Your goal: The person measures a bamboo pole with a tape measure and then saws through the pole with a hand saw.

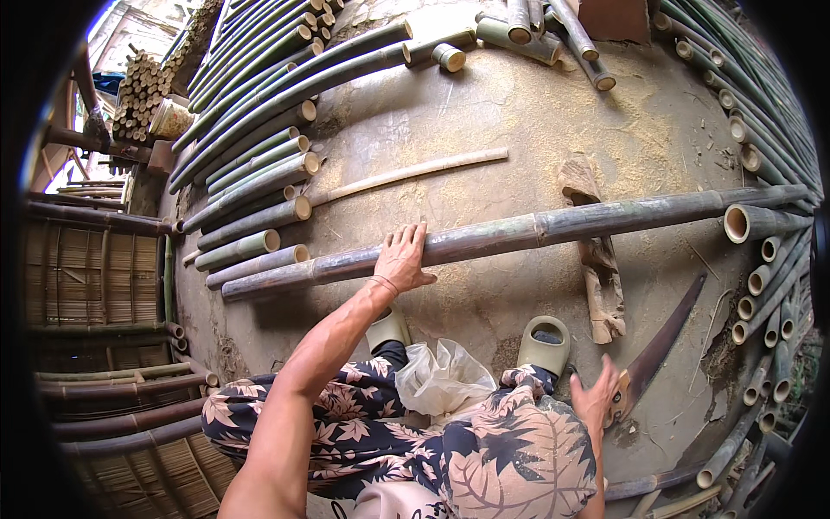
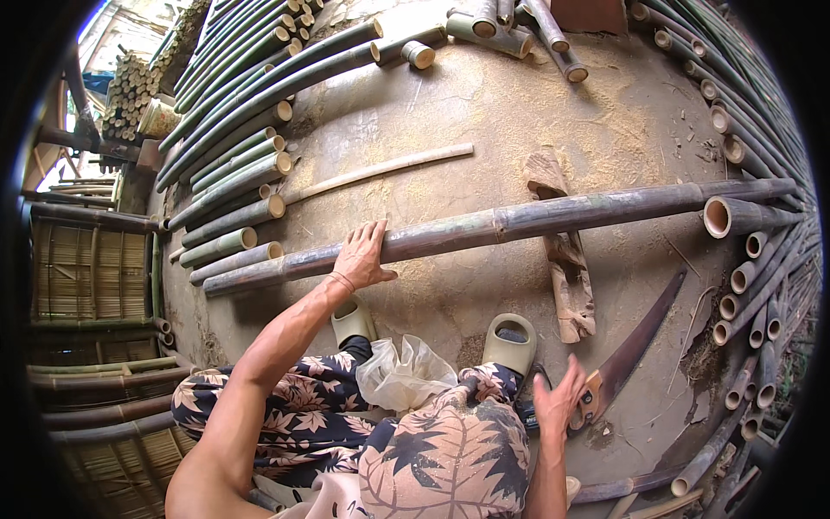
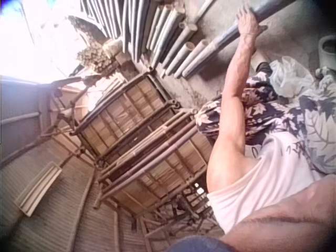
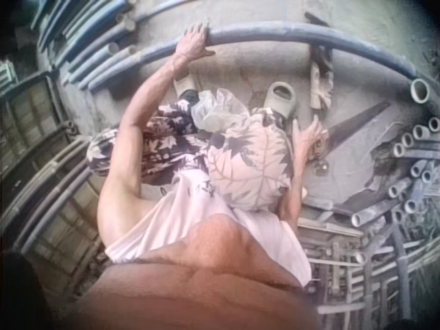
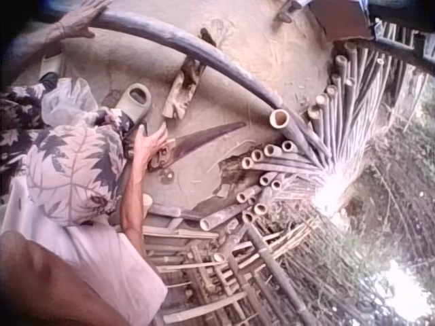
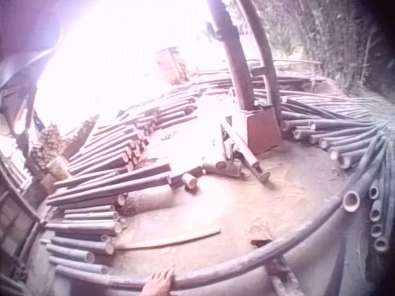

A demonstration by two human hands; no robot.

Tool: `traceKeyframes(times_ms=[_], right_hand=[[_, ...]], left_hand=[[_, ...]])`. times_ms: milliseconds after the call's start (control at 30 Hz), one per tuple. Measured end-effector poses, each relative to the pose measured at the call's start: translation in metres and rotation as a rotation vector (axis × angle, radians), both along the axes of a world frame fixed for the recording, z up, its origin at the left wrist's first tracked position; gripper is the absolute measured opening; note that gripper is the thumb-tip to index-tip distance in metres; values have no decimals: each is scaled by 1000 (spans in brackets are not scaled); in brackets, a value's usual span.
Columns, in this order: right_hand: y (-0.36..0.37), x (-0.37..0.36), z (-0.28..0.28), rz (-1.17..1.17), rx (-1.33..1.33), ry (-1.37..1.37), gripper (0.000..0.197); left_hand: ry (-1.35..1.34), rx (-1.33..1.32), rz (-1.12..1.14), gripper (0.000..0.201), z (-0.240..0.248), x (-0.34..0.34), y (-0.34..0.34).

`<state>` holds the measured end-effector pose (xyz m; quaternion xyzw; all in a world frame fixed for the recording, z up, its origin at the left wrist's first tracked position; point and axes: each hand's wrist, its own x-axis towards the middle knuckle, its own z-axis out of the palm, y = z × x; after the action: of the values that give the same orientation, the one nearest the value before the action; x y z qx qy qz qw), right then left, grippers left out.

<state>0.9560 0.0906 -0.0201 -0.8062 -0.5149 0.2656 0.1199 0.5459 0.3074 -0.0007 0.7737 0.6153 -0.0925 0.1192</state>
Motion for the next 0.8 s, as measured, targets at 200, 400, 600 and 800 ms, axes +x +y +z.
traceKeyframes(times_ms=[200, 400, 600, 800], right_hand=[[122, 19, -39, -45, 123, -104, 98], [137, 42, -63, -66, 156, -179, 96], [100, 78, -26, -112, 345, -302, 84], [-65, 54, -29, -107, -76, -112, 79]], left_hand=[[-78, -204, -9, 74, -11, 13, 44], [-212, -174, -36, 68, -4, 73, 42], [-166, -218, -29, 70, -15, 118, 61], [-223, -23, -114, 74, -21, 163, 52]])
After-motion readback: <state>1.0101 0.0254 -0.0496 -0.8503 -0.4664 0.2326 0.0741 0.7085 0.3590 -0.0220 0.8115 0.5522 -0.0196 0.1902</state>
